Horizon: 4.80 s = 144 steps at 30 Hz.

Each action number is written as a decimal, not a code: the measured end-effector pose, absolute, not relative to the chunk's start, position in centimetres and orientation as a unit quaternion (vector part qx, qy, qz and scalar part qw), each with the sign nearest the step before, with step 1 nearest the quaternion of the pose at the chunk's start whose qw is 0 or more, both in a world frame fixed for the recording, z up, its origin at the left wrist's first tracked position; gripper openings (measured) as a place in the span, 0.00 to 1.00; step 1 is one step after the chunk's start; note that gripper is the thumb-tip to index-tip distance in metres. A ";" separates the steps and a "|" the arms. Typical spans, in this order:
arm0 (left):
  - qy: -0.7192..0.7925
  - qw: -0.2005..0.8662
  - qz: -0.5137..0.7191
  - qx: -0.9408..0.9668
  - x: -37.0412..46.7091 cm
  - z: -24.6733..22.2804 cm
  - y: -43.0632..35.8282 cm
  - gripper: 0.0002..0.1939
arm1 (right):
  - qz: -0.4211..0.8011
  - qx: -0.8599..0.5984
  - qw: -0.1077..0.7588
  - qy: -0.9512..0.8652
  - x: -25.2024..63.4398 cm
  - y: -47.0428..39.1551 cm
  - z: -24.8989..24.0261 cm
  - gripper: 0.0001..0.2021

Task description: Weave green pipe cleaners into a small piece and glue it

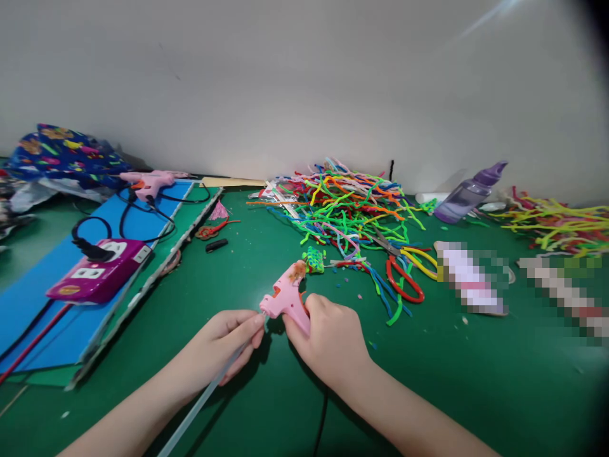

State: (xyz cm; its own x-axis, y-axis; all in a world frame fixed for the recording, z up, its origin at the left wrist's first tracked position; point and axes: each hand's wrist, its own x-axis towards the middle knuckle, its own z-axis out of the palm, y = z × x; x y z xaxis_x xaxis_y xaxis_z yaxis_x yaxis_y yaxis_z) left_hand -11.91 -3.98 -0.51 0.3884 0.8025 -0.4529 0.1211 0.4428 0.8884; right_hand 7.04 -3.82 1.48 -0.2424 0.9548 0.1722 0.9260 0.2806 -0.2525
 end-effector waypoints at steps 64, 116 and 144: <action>0.492 0.721 0.269 0.407 -11.8 1.1 -3.9 0.21 | 0.054 -0.624 0.144 -0.766 7.6 -2.8 1.6 0.16; 0.638 0.386 0.067 0.663 -14.4 1.8 -3.0 0.25 | 0.137 -0.551 0.233 -0.789 6.7 -2.4 0.5 0.18; 0.648 0.266 0.062 0.711 -14.4 1.8 -3.1 0.20 | 0.088 -0.393 0.104 -0.909 12.1 9.1 2.6 0.28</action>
